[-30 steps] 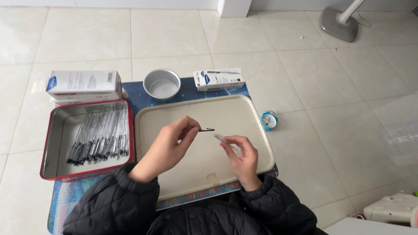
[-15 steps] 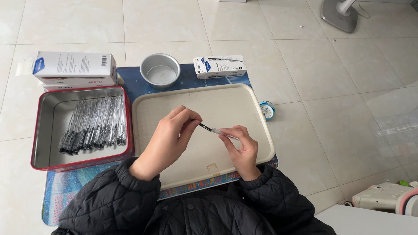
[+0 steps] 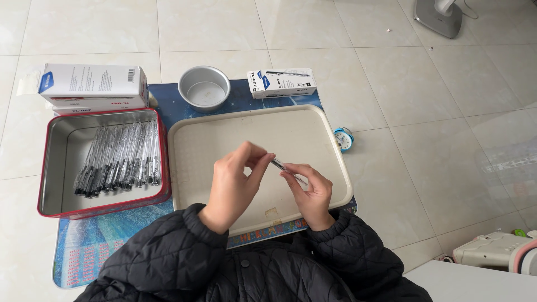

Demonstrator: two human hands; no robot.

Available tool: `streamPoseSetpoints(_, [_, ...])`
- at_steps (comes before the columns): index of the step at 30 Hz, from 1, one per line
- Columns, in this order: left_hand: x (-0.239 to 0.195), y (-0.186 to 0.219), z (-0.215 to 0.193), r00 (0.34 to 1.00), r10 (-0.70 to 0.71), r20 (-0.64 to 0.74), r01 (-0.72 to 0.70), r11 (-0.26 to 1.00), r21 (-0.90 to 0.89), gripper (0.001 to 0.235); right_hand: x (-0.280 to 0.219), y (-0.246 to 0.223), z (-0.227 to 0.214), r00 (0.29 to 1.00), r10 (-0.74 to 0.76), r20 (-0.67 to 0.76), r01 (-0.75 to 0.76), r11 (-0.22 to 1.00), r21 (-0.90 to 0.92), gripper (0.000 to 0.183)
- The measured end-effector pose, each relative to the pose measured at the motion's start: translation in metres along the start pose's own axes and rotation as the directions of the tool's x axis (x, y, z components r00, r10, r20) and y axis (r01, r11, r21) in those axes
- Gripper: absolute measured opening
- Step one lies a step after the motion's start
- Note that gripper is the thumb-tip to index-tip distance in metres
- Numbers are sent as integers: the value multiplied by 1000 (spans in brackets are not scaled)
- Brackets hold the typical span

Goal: Assembling pens by inserting ink refills into barrels and attaching caps

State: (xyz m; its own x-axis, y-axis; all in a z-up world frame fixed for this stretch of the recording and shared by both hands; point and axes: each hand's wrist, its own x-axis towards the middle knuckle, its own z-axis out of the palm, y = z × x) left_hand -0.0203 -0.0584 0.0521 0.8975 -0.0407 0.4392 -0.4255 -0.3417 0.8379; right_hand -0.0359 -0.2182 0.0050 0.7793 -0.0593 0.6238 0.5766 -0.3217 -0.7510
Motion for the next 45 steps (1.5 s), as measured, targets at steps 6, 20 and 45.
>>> streamPoseSetpoints(6, [-12, -5, 16, 999, 1, -49, -5, 997, -72, 5, -1, 3, -2, 999, 46, -13, -46, 999, -22, 18])
streamPoseSetpoints(20, [-28, 3, -31, 998, -55, 43, 59, 994, -95, 8, 4, -20, 3, 959, -232, 162, 255, 956, -142, 23])
streamPoseSetpoints(45, [-65, 21, -163, 630, -185, -754, 90, 982, -166, 16, 187, -9, 32, 685, 10, 728, 373, 854, -363, 72])
